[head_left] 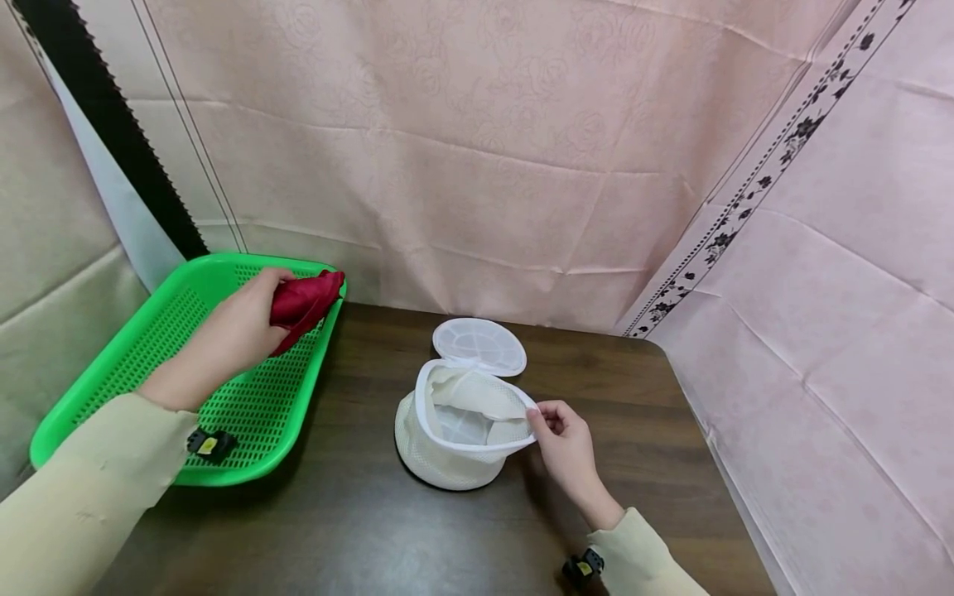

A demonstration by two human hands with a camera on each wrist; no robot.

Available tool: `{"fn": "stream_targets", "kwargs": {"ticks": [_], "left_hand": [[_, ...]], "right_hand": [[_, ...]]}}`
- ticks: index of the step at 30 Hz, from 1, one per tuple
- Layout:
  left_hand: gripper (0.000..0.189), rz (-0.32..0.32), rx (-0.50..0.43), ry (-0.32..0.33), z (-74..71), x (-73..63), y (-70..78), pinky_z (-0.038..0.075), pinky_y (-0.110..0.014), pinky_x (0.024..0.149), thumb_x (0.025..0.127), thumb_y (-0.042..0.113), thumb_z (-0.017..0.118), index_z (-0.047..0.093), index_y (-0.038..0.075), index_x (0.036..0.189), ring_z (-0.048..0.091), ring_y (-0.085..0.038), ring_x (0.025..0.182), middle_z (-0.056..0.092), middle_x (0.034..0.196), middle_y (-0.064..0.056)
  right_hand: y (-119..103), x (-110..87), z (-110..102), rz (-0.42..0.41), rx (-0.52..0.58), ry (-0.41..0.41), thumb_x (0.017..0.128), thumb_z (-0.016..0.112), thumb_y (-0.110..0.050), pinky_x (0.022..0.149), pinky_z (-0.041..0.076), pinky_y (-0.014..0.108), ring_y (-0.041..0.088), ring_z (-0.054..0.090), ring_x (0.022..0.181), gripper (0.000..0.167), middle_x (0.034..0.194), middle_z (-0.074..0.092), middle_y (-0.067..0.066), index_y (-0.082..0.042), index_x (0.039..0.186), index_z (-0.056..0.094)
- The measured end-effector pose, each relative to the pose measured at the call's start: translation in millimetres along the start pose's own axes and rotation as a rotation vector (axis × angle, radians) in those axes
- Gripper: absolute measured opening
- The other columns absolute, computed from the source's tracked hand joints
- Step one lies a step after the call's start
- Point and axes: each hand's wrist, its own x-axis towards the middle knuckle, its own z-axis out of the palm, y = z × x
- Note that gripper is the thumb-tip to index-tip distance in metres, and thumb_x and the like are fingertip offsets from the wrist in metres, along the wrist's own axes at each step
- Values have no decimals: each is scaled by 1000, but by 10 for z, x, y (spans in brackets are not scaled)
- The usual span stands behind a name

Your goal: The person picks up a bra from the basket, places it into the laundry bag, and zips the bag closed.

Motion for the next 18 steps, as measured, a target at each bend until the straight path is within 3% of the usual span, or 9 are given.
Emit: {"fn": "stream_targets", "kwargs": {"ticks": [4,7,12,14,18], "left_hand": [[66,13,-24,14,-42,-6,142,46,-61,78,83,-1,66,33,1,140,46,-44,107,45,128,-25],[67,33,-40,31,-66,-10,243,46,-61,79,83,-1,67,33,2,140,45,-43,108,45,128,-24],[71,67,-64,84,-91,-33,396,46,-62,78,81,-1,70,33,5,142,44,-43,108,45,128,-23],[77,74,-82,105,-106,-46,460,47,-62,77,78,-1,74,32,7,143,44,-43,108,46,128,-23],[87,86,-108,146,-148,-70,612,48,-63,75,72,-1,81,32,9,143,44,-43,109,46,128,-21]], "right_hand": [[-6,-2,3,-15,9,0,90,70,-14,54,43,21,16,54,65,8,76,61,8,-6,90,69],[-158,-39,-8,-18,0,-10,90,68,-8,55,42,20,18,53,65,9,77,61,12,1,91,68],[-95,-28,-4,-14,-3,-6,90,69,-10,55,43,21,18,54,65,6,76,61,10,-4,90,68],[11,-4,6,-19,1,0,90,70,-12,55,44,22,17,54,65,5,76,61,6,-8,89,69],[19,-1,3,-15,3,-4,90,70,-13,54,43,22,17,54,65,4,76,61,6,-9,89,68]]}}
